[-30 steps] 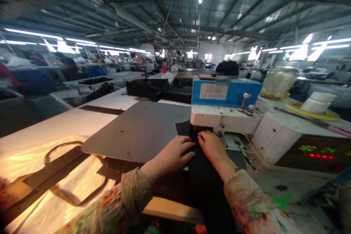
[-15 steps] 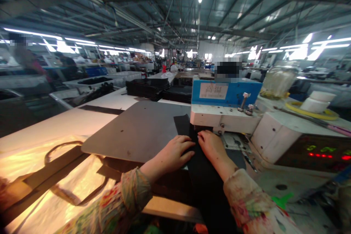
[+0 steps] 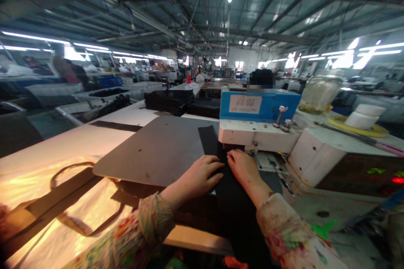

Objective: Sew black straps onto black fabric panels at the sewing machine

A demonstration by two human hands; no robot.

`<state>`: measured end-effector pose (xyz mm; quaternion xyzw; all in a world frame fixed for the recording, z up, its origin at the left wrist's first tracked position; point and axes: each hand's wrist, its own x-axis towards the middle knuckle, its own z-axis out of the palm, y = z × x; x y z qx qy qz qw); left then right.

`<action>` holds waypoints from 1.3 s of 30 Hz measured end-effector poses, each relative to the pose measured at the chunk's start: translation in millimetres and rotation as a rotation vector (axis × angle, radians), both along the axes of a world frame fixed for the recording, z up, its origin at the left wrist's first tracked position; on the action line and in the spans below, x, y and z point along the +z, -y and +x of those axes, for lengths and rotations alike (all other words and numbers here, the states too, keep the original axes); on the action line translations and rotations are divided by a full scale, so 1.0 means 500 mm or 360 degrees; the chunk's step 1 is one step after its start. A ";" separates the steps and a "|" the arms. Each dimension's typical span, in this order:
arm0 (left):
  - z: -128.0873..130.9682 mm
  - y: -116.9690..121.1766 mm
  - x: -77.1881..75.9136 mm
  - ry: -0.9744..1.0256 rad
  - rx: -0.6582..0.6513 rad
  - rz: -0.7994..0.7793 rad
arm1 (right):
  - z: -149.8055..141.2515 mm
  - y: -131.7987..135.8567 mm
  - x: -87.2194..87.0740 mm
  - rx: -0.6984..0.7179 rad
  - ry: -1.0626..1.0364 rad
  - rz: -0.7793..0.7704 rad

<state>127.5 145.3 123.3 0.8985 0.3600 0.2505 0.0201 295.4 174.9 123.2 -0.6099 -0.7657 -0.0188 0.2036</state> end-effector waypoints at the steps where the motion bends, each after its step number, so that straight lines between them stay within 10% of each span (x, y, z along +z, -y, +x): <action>1: 0.000 0.000 0.000 -0.0001 -0.0004 -0.0001 | 0.000 0.000 0.000 0.0000 0.0002 0.0004; 39: -0.002 0.002 0.004 0.0019 -0.0009 -0.0055 | -0.003 0.002 0.005 -0.0021 0.0070 -0.0021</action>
